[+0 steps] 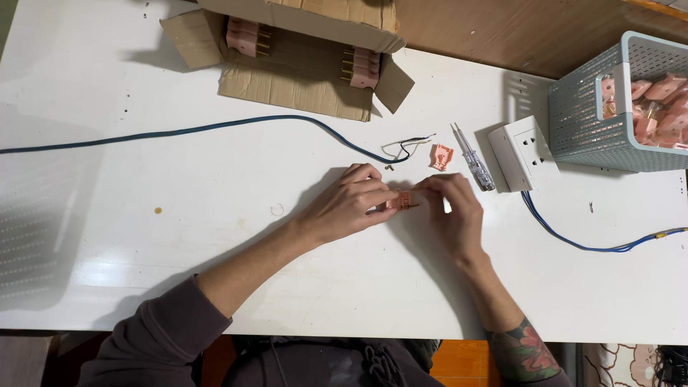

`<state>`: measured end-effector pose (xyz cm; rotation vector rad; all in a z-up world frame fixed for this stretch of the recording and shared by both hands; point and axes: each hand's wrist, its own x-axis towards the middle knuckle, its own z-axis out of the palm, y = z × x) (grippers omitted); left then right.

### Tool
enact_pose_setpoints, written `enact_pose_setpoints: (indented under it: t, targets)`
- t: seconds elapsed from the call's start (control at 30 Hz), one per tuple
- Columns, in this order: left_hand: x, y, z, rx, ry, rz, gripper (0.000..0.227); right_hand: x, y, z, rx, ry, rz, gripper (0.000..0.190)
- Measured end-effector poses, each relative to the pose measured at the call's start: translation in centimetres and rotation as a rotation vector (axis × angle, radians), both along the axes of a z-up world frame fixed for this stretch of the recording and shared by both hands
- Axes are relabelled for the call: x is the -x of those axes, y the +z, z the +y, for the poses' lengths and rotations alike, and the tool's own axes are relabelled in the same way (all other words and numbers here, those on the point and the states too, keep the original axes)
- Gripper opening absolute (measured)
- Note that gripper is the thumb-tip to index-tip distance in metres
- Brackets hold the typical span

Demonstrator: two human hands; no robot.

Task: The person assembles small electrical components on a white table. They use a screwdriver to tighten screws on orange plastic parts and connect wires to the terminals.

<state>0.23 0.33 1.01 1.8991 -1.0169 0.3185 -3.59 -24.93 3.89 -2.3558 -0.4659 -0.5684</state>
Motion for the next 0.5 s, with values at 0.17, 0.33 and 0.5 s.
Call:
enact_pose_setpoints:
  t: [0.17, 0.33, 0.5]
  targets:
    - [-0.1, 1.0, 0.5, -0.037, 0.031, -0.029, 0.009, -0.3, 1.4, -1.3, -0.231, -0.051, 0.178, 0.007]
    - [0.1, 1.6, 0.7, -0.1, 0.07, -0.032, 0.016, -0.1, 0.4, -1.4, -0.535, -0.068, 0.33, 0.012]
    - [0.2, 1.0, 0.7, -0.14, 0.065, 0.098, 0.038, 0.2, -0.1, -1.4, -0.656, -0.012, 0.406, 0.009]
